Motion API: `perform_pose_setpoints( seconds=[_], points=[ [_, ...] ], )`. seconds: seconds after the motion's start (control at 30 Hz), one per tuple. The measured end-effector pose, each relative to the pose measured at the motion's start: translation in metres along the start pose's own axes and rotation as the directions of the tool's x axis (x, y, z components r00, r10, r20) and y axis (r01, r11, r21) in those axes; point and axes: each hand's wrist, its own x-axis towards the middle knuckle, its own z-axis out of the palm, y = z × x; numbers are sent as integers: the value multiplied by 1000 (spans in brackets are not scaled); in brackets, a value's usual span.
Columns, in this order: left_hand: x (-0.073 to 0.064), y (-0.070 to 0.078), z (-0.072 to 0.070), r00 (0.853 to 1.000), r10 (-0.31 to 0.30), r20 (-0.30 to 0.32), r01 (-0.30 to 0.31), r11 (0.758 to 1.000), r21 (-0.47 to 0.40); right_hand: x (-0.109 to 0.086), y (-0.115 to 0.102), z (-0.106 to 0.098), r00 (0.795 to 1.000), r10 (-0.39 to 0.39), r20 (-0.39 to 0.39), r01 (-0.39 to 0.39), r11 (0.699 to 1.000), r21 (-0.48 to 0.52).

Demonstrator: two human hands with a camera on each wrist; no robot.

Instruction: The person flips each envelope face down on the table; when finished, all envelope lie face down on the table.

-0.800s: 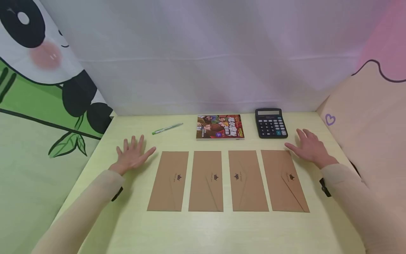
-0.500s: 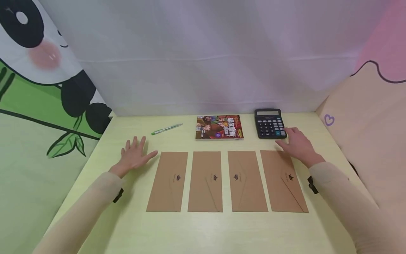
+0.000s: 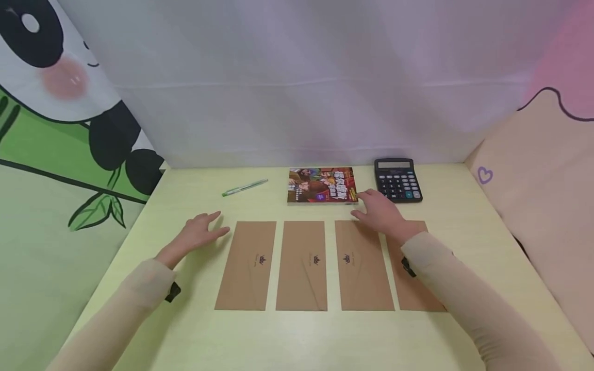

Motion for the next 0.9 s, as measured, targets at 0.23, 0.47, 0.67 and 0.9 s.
perform_pose_setpoints(
  seconds=[0.23,0.47,0.67,0.9],
  points=[
    [-10,11,2,999,-41,15,42,997,-63,13,-40,20,997,-74,34,73,997,30],
    [-18,23,3,999,-45,7,46,989,-139,14,-80,32,990,-113,89,104,990,98],
    [-21,27,5,996,-74,50,83,977,-195,16,-103,35,980,-166,107,160,985,64],
    [-27,32,10,994,-86,71,101,962,-254,12,-127,47,952,-212,220,218,976,-4]
  ],
)
